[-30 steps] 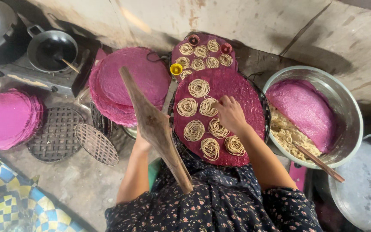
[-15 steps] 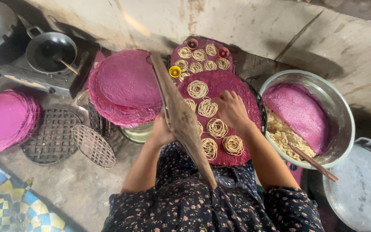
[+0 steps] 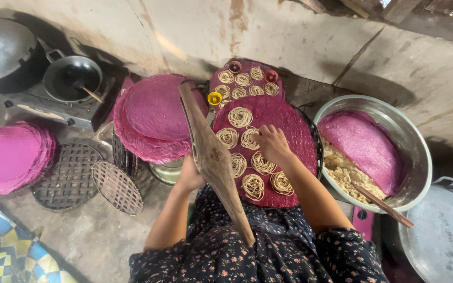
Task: The person scoops dough from a large basin into a wooden hand press, then squeezes the press to extrude noodle strands onto a round pink tray, forming noodle nests. They repeat the process, filling the tray with nests and repositioning the press between portions.
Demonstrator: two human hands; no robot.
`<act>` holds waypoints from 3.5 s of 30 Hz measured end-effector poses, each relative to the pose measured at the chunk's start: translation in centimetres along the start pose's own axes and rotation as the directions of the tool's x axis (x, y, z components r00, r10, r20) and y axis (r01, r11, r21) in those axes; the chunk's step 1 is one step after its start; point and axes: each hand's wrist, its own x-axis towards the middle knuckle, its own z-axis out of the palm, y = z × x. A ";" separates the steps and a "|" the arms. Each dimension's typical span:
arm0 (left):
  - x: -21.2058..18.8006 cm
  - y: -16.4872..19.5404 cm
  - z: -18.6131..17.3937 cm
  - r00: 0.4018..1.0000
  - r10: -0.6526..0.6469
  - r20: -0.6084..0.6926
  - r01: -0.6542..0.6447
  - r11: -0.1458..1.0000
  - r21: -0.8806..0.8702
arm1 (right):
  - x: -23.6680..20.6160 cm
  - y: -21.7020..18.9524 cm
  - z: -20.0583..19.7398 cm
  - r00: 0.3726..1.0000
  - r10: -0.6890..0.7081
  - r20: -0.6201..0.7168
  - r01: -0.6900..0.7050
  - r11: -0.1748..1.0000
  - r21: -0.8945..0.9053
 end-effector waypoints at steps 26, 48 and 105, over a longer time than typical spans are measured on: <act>5.8 3.6 13.2 0.794 -0.137 0.592 -0.417 0.587 0.694 | -12.0 -2.8 -19.3 0.977 -0.084 -0.198 0.155 0.911 0.381; 12.7 9.4 12.4 0.681 0.711 0.175 -0.165 0.382 -0.909 | -19.3 4.7 -6.6 0.558 0.518 -0.648 0.739 0.046 0.673; 8.3 0.3 21.7 0.880 0.100 0.464 -0.088 0.995 -0.047 | -26.1 22.5 8.5 0.702 0.657 0.275 -0.629 0.753 -0.193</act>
